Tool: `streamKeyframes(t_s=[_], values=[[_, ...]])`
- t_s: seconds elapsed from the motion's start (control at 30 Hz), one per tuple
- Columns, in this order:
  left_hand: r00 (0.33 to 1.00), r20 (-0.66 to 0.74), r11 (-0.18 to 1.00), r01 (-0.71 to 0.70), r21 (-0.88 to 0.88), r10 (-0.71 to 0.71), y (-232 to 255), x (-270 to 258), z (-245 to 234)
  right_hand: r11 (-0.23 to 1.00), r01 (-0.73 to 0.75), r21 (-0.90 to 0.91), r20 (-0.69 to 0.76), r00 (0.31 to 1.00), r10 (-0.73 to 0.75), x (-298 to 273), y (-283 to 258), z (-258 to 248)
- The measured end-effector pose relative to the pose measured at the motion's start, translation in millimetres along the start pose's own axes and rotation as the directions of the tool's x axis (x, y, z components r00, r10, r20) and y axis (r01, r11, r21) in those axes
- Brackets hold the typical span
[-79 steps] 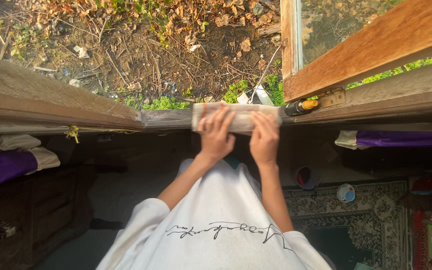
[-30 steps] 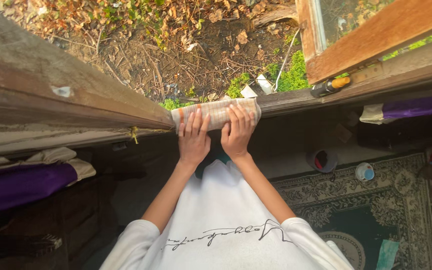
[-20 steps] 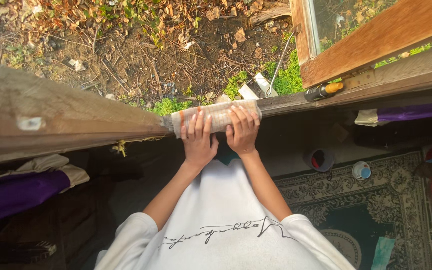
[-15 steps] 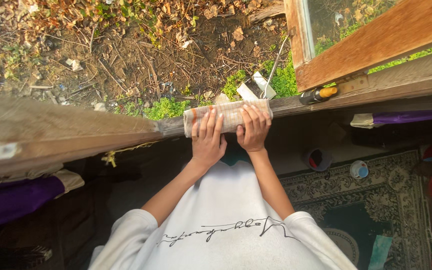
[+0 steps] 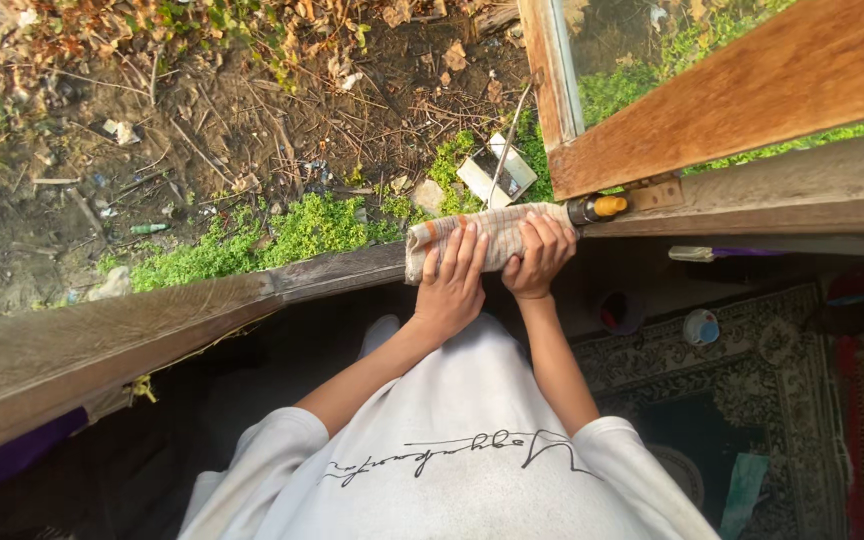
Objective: The person folds a striped cloth and uses it to wipe the wooden window sill. They repeatedly rub the cloth along the sill, refold the cloth, and continue wiping different sections of the sill.
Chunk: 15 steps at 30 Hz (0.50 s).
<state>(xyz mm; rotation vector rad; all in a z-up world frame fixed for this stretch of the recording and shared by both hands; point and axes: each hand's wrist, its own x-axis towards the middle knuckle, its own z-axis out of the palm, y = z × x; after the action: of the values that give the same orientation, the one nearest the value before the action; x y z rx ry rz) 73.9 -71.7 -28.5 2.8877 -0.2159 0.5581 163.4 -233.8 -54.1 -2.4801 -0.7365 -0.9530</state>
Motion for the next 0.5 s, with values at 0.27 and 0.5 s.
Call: streamKeyframes(t_s=[0.27,0.5], values=[[0.997,-0.059,0.999,0.052,0.013,-0.052,-6,-19,-19,0.983,-0.133,0.127,0.117,0.986,0.118,18,-46,-38],[0.964,-0.108,0.97,0.237,-0.058,-0.243,-89,-84,-32,0.951,-0.049,0.304,0.355,0.933,-0.066,32,-132,-21]])
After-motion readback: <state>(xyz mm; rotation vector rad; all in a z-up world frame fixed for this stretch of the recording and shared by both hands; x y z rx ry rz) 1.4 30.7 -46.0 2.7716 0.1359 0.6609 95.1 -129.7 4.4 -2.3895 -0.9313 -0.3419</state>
